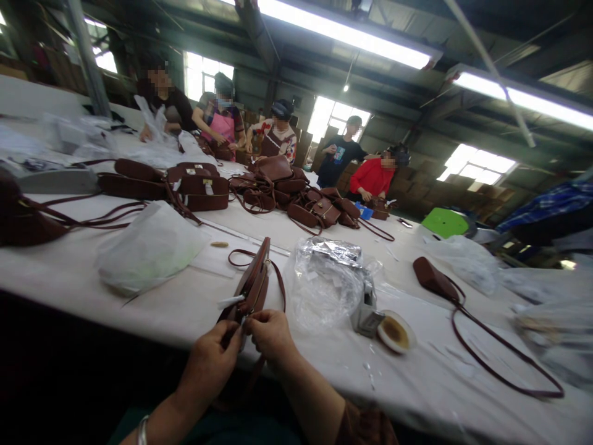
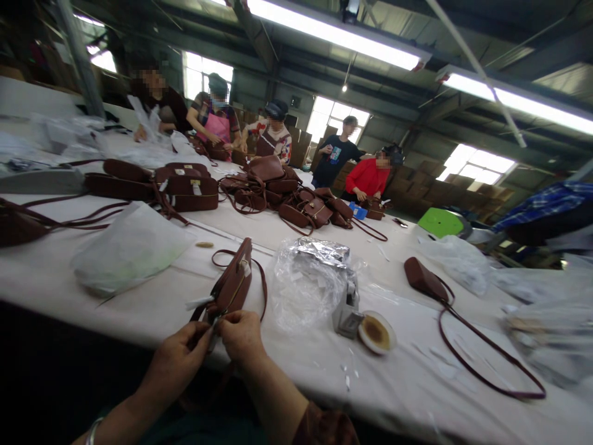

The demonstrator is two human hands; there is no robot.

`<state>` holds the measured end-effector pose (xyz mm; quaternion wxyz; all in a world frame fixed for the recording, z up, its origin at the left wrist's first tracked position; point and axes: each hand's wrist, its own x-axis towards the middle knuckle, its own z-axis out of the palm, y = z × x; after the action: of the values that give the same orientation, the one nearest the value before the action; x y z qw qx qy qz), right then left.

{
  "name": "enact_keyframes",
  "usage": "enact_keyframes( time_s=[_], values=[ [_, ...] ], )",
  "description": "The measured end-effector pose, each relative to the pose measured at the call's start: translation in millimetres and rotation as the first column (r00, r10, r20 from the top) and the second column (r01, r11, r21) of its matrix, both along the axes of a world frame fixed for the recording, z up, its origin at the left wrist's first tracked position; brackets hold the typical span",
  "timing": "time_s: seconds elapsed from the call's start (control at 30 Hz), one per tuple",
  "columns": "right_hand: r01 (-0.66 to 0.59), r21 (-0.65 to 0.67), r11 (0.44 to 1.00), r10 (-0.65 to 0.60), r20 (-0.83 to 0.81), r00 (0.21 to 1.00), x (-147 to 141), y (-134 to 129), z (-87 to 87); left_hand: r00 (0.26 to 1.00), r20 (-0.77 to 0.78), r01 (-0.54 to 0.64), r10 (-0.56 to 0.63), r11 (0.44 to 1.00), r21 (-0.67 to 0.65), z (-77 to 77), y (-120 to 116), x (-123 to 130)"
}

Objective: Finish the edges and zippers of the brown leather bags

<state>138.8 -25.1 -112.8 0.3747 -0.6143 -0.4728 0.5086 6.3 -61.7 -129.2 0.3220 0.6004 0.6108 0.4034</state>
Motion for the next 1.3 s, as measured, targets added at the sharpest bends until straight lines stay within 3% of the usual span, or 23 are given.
enact_keyframes(
  time_s=[0.2,0.37,0.57,0.83,1.13,1.23,1.3],
  values=[
    [0.003,0.177,0.984,-0.040,0.201,0.979,0,1,-10.9,0.988,-0.153,0.031,0.028,0.929,0.369,-9.1,0,-2],
    [0.017,0.181,0.983,-0.058,0.221,0.974,-5,1,-13.4,0.973,-0.232,0.106,0.011,0.867,0.487,-8.1,-4,-2],
    [0.023,-0.067,0.998,-0.029,-0.082,0.996,-9,-1,-1.3,0.956,-0.292,0.184,-0.023,0.823,0.538,-2.4,-8,0],
    [-0.006,-0.153,0.988,-0.036,-0.271,0.962,-5,-1,5.8,0.862,-0.490,0.255,0.127,0.727,0.637,-7.5,-8,3],
    [-0.121,-0.132,0.984,0.081,-0.276,0.958,1,1,8.0,0.670,-0.692,0.356,0.268,0.702,0.617,-10.2,-10,3],
    [-0.127,-0.140,0.982,0.092,-0.235,0.968,2,2,7.4,0.654,-0.708,0.360,0.269,0.712,0.603,-10.3,-13,3],
    [-0.116,-0.143,0.983,0.081,-0.228,0.970,2,3,8.0,0.693,-0.683,0.337,0.229,0.736,0.588,-8.4,-14,2]
  ],
)
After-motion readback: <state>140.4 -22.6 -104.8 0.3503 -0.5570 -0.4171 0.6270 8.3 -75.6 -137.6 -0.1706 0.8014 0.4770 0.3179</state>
